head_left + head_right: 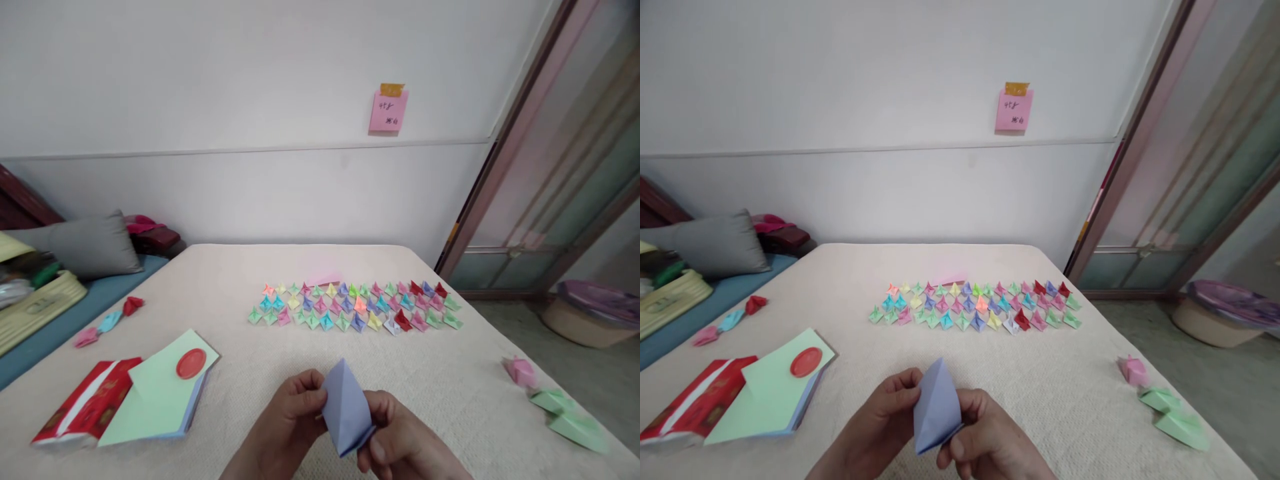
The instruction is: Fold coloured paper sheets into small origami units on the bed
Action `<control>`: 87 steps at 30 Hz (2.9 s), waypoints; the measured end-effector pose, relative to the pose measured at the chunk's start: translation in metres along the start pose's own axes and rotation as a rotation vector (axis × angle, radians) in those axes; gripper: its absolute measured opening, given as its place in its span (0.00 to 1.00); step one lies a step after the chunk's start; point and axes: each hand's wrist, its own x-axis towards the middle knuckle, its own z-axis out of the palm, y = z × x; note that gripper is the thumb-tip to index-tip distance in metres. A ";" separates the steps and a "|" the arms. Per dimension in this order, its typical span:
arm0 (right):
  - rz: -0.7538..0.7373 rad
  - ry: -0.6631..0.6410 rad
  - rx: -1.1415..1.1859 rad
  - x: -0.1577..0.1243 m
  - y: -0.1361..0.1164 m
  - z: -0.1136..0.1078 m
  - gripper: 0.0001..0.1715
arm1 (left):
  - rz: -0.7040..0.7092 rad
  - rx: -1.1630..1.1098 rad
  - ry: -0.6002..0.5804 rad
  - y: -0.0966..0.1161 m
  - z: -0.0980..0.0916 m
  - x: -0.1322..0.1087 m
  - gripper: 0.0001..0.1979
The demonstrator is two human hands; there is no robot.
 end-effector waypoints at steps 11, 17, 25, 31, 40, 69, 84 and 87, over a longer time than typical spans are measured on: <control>-0.056 0.119 -0.176 0.005 0.009 -0.002 0.11 | -0.013 -0.016 0.072 -0.002 -0.003 0.002 0.07; -0.100 0.127 -0.096 0.007 0.005 0.005 0.16 | 0.005 -0.067 0.154 -0.005 -0.005 0.005 0.09; -0.047 0.039 0.069 0.006 0.008 0.009 0.16 | -0.009 -0.073 0.190 -0.008 -0.007 0.008 0.11; -0.033 0.014 0.084 0.008 0.015 0.004 0.14 | -0.033 -0.077 0.203 -0.006 -0.007 0.009 0.11; -0.085 0.017 0.139 0.014 0.027 0.010 0.14 | 0.008 -0.131 0.235 -0.009 -0.014 0.010 0.13; -0.111 0.285 -0.039 0.017 0.014 0.004 0.16 | 0.165 0.215 0.288 0.018 -0.006 0.002 0.12; -0.440 0.526 -0.318 0.018 0.011 0.006 0.15 | 0.345 0.580 0.385 0.005 -0.008 0.007 0.16; -0.523 0.537 -0.310 0.015 0.010 0.010 0.16 | 0.407 0.522 0.460 0.001 -0.005 0.008 0.19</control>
